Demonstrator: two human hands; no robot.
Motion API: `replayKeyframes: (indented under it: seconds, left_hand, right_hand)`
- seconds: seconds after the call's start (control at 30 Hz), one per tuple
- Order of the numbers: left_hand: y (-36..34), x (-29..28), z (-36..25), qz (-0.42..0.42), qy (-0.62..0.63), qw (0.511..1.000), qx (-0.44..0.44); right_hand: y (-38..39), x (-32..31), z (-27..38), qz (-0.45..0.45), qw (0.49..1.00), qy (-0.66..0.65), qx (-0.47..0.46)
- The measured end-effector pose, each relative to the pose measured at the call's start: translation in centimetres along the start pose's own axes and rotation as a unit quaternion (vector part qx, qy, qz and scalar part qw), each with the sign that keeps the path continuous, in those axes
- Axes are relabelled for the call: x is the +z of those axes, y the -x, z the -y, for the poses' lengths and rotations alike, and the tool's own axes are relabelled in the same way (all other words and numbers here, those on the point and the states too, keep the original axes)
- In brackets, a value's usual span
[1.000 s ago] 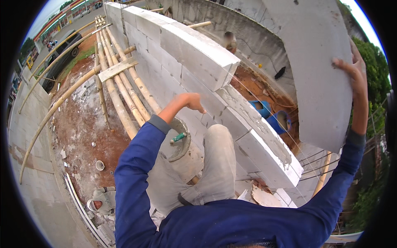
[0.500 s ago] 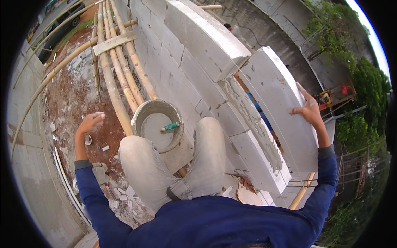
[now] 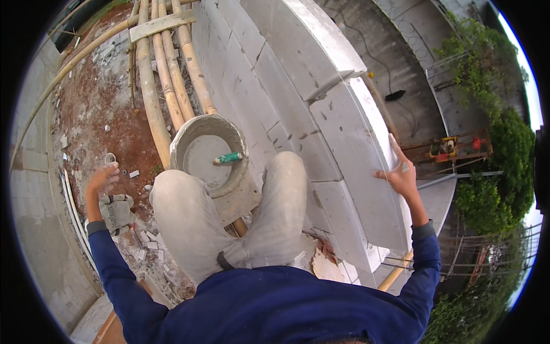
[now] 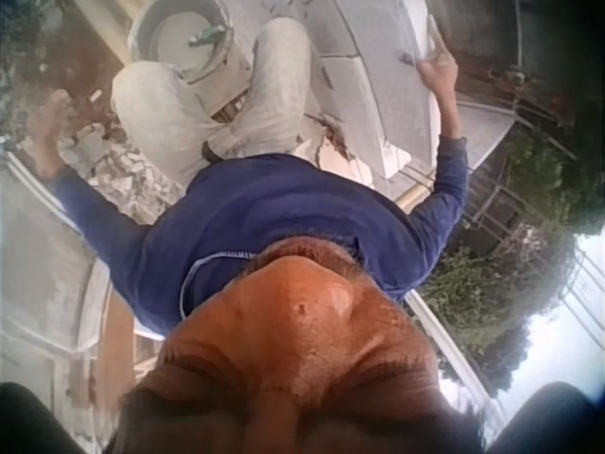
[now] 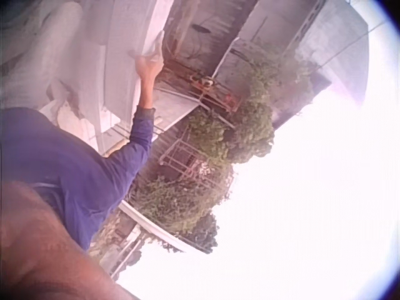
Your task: The person applies mortar to a wall using a trowel and places white blocks into the wall structure. The person repeatedly scoops mortar from a bucket, spreads it on the wall, and sets blocks in place.
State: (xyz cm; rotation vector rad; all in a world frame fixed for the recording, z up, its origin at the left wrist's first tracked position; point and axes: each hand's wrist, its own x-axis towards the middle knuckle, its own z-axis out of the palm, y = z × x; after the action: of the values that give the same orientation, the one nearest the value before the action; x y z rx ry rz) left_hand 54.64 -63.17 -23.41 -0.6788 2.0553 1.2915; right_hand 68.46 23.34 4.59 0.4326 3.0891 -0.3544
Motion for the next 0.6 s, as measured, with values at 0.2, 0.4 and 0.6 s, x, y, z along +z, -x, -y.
replayKeyframes:
  seconds: [0.2, 0.4, 0.6]
  left_hand:
    - [-0.9, 0.8, 2.8, -0.017, 0.015, 1.0, -0.004]
    - [-0.3, -0.4, 7.1, -0.024, 0.052, 0.998, -0.023]
    - [1.3, -1.2, 9.9, -0.029, 0.081, 0.995, -0.059]
  right_hand:
    - [-0.7, 1.1, 1.3, -0.017, 1.0, 0.01, 0.009]
    - [-0.7, 1.1, 2.4, -0.024, 1.0, -0.006, 0.011]
    - [0.1, 1.8, 1.5, -0.035, 0.999, 0.005, -0.014]
